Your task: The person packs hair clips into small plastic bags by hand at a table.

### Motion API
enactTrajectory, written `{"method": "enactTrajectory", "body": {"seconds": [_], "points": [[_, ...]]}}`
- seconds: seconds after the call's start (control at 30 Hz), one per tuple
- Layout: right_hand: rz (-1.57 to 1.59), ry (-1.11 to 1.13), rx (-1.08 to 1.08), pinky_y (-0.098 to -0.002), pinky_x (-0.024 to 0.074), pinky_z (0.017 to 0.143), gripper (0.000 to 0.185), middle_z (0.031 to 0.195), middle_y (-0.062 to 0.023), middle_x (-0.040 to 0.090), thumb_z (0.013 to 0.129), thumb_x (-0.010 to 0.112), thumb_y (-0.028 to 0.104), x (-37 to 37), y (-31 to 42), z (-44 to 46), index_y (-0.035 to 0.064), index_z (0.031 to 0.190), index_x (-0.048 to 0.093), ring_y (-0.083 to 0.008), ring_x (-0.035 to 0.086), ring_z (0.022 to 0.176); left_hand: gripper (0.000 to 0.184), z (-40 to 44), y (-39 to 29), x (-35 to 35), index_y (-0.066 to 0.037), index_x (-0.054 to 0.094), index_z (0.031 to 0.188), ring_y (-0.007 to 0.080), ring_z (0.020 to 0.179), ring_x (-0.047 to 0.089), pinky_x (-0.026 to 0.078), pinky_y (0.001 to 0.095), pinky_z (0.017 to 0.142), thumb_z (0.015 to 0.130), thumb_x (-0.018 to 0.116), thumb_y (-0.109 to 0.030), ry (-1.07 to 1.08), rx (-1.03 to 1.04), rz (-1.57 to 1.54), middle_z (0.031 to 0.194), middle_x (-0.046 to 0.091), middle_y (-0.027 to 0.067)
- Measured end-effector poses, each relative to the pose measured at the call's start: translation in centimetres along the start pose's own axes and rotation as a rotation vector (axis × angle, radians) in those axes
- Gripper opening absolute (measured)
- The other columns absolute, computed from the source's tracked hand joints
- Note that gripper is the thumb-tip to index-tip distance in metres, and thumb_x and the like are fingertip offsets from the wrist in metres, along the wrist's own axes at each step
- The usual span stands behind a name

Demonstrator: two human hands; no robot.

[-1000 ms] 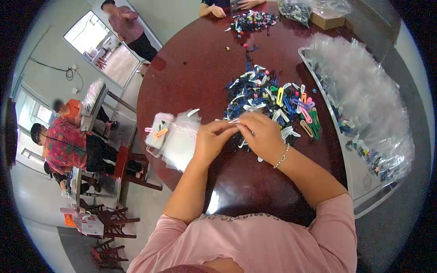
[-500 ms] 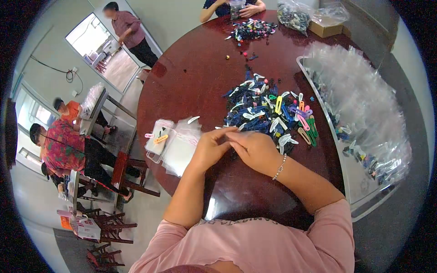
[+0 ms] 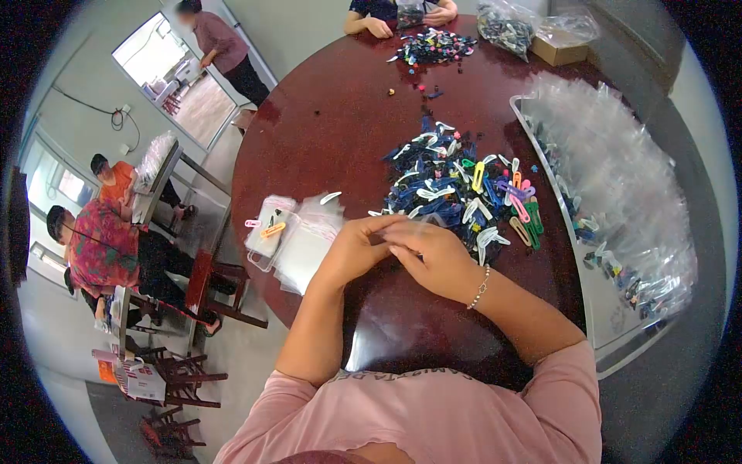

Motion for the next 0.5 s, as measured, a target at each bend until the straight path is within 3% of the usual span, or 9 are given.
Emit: {"method": "enactTrajectory", "body": {"seconds": [0.23, 0.3, 0.43, 0.5], "points": [[0.191, 0.094, 0.263, -0.0356, 0.0498, 0.087, 0.021, 0.106, -0.0142, 0.067, 0.088, 0.06, 0.007, 0.9, -1.3, -0.1, 0.0007, 0.108, 0.064, -0.0299, 0.065, 0.097, 0.045, 0.2, 1.6, -0.4, 0.003, 0.059, 0.12, 0.0138, 0.096, 0.063, 0.05, 0.0276, 0.086, 0.075, 0.061, 0.011, 0.01, 0.026, 0.048, 0.107, 0.068, 0.0095], [0.032, 0.091, 0.031, -0.0364, 0.0493, 0.088, 0.021, 0.106, -0.0146, 0.066, 0.089, 0.059, 0.008, 0.7, -0.9, 0.1, 0.0002, 0.107, 0.063, -0.03, 0.064, 0.1, 0.046, 0.2, 1.0, -0.5, 0.003, 0.059, 0.121, 0.0128, 0.097, 0.061, 0.049, 0.0277, 0.086, 0.075, 0.063, 0.01, -0.002, 0.072, 0.122, 0.108, 0.067, 0.0092], [-0.062, 0.006, 0.013, -0.0366, 0.0478, 0.09, 0.022, 0.109, -0.0146, 0.065, 0.089, 0.058, 0.009, 0.2, -0.7, -0.1, 0.001, 0.109, 0.062, -0.0303, 0.061, 0.104, 0.047, -0.1, 0.3, -0.7, 0.001, 0.059, 0.12, 0.0166, 0.102, 0.061, 0.048, 0.0302, 0.09, 0.074, 0.065, 0.007, -0.027, 0.052, 0.048, 0.113, 0.066, 0.0114], [-0.172, -0.01, -0.053, -0.0403, 0.0484, 0.087, 0.022, 0.106, -0.0151, 0.064, 0.088, 0.06, 0.015, 0.1, 0.1, 0.2, 0.0015, 0.106, 0.063, -0.0322, 0.062, 0.098, 0.048, -0.3, -1.0, -1.2, -0.001, 0.06, 0.119, 0.0259, 0.107, 0.06, 0.047, 0.0347, 0.093, 0.071, 0.069, 0.003, -0.148, 0.257, 0.398, 0.117, 0.063, 0.0149]]}}
Point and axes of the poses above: each hand's wrist, its own z-axis towards the middle knuckle, its own x-axis out of the palm, y = z × x, the point moved 6 cm from there along z, towards the middle knuckle
